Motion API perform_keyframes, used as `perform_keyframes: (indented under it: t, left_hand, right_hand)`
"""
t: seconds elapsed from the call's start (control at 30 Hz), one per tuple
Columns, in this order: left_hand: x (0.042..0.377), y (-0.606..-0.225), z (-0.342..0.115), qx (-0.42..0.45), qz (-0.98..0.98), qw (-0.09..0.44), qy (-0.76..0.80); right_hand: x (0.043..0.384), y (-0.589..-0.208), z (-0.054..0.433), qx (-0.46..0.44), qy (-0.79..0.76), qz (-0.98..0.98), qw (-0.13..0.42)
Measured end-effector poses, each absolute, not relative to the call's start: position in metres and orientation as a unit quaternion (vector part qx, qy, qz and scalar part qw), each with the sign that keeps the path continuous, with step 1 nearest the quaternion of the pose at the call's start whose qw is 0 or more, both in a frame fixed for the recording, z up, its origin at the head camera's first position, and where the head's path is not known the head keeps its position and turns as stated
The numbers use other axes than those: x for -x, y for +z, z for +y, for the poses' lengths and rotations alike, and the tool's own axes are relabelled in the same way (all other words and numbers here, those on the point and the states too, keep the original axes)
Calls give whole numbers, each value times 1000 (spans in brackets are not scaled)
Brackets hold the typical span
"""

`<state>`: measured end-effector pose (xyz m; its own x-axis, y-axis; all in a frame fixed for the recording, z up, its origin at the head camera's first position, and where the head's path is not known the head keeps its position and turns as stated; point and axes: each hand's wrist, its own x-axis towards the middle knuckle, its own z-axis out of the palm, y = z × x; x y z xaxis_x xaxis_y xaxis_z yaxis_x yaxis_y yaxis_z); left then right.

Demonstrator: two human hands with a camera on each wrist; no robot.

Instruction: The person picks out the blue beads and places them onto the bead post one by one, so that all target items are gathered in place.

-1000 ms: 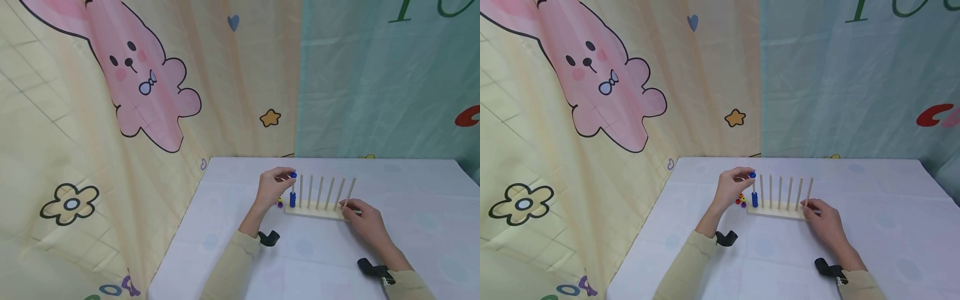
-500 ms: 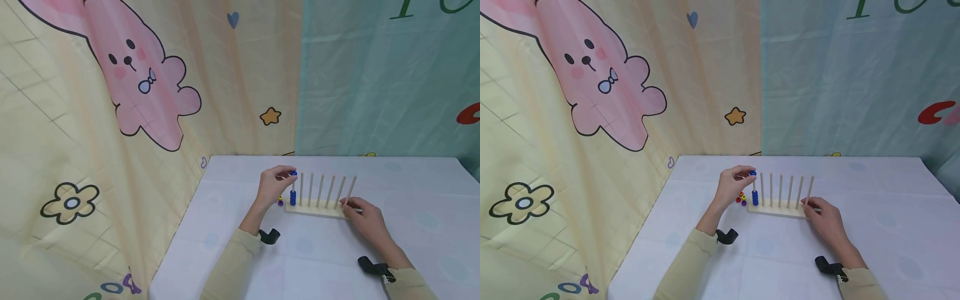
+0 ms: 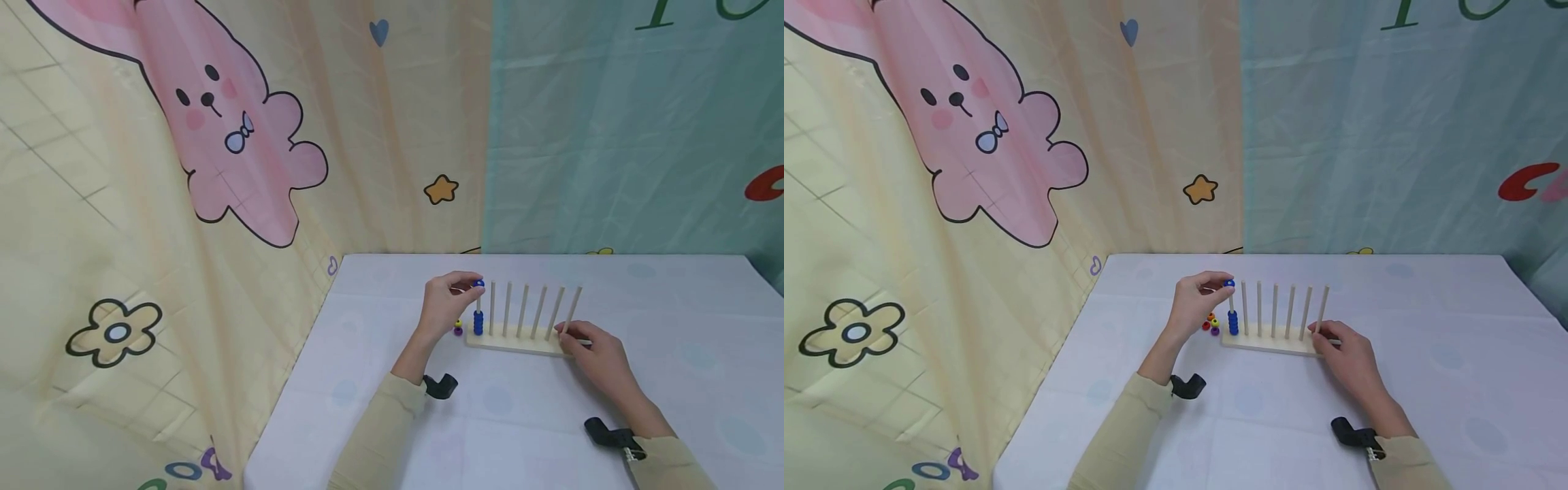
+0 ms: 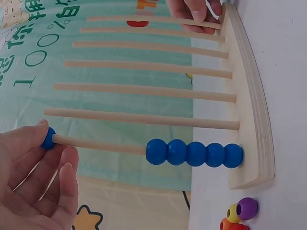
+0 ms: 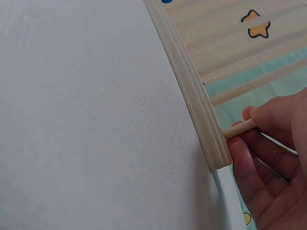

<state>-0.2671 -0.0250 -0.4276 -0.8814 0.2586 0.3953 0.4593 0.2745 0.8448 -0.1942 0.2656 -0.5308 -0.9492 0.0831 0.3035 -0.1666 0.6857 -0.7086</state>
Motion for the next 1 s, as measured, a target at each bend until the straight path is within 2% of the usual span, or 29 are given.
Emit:
perform_keyframes:
  t: [1.0]
  left_hand:
    - [270,-439,-24,226,-801,99,-546]
  right_hand:
    - [194,-531,267,-23,395,-905,158]
